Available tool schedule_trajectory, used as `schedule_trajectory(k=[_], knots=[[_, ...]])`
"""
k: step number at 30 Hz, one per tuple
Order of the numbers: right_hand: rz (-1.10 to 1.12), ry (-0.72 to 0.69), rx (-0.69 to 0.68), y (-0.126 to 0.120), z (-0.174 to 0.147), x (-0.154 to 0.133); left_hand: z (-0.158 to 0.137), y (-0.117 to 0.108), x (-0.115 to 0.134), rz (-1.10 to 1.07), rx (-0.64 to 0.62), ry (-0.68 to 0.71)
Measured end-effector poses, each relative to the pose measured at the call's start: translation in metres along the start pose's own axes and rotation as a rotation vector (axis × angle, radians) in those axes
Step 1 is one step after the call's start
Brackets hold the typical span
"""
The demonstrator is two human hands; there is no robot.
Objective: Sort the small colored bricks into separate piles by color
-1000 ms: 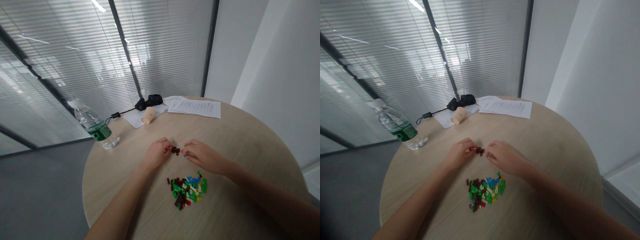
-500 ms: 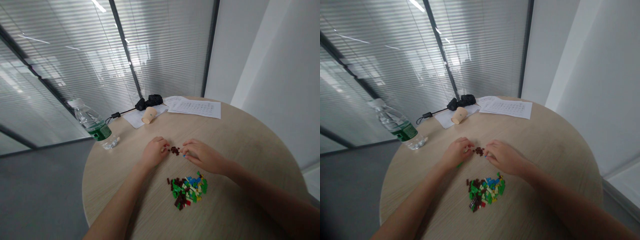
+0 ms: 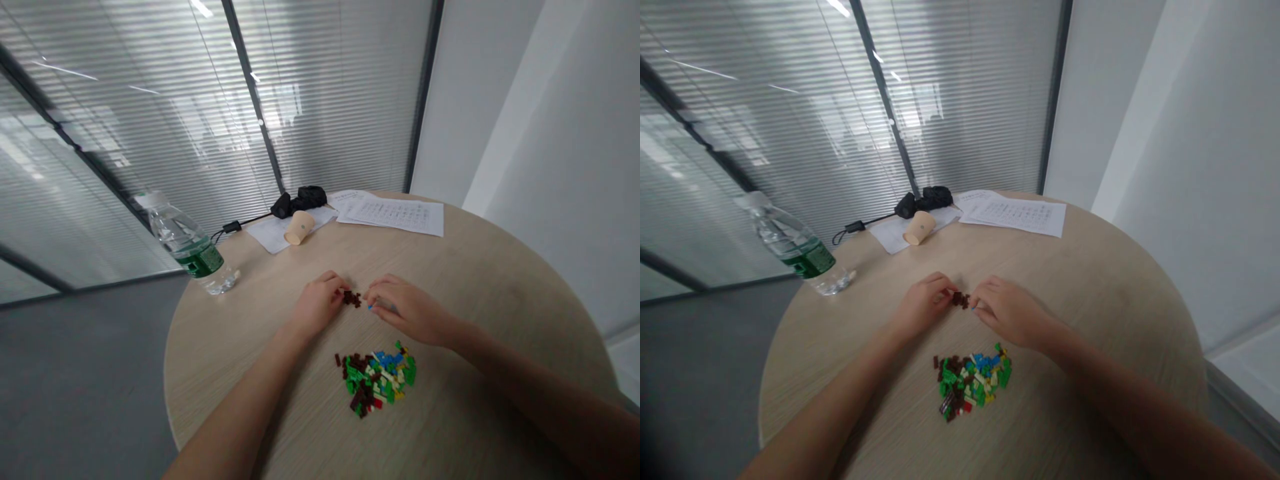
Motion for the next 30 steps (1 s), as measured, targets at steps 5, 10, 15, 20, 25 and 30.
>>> schedule_trajectory(k=[5,10,15,20,25,30], knots=[[0.001,0.038,-0.024,0.007,0.002,0.007,0.000,-0.005,-0.001,-0.010,0.029,-0.009],[0.022,0.016,-0.018,0.003,0.001,0.010,-0.002,-0.012,0.000,-0.008,0.014,-0.041],[-0.011,0.061,0.027,-0.025,-0.009,0.031,-0.003,-0.007,0.007,-0.006,-0.090,-0.021],[-0.074,0.143,-0.106,-0.025,-0.015,0.046,-0.003,-0.001,0.007,-0.008,-0.122,-0.026],[-0.112,0.274,-0.140,-0.022,-0.017,0.056,-0.003,0.000,0.006,-0.012,-0.118,-0.015],[-0.101,0.414,-0.140,-0.026,-0.023,0.070,-0.004,-0.004,0.003,-0.030,-0.100,-0.037]])
Point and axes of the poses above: each hand's wrist, its own z-axis towards the middle knuckle, its own y-axis out of the palm, x = y × z, the point moved 10 cm from there along z, towards the middle knuckle, and after that the axes turned 8 degrees about -x, right-handed, at the moved point
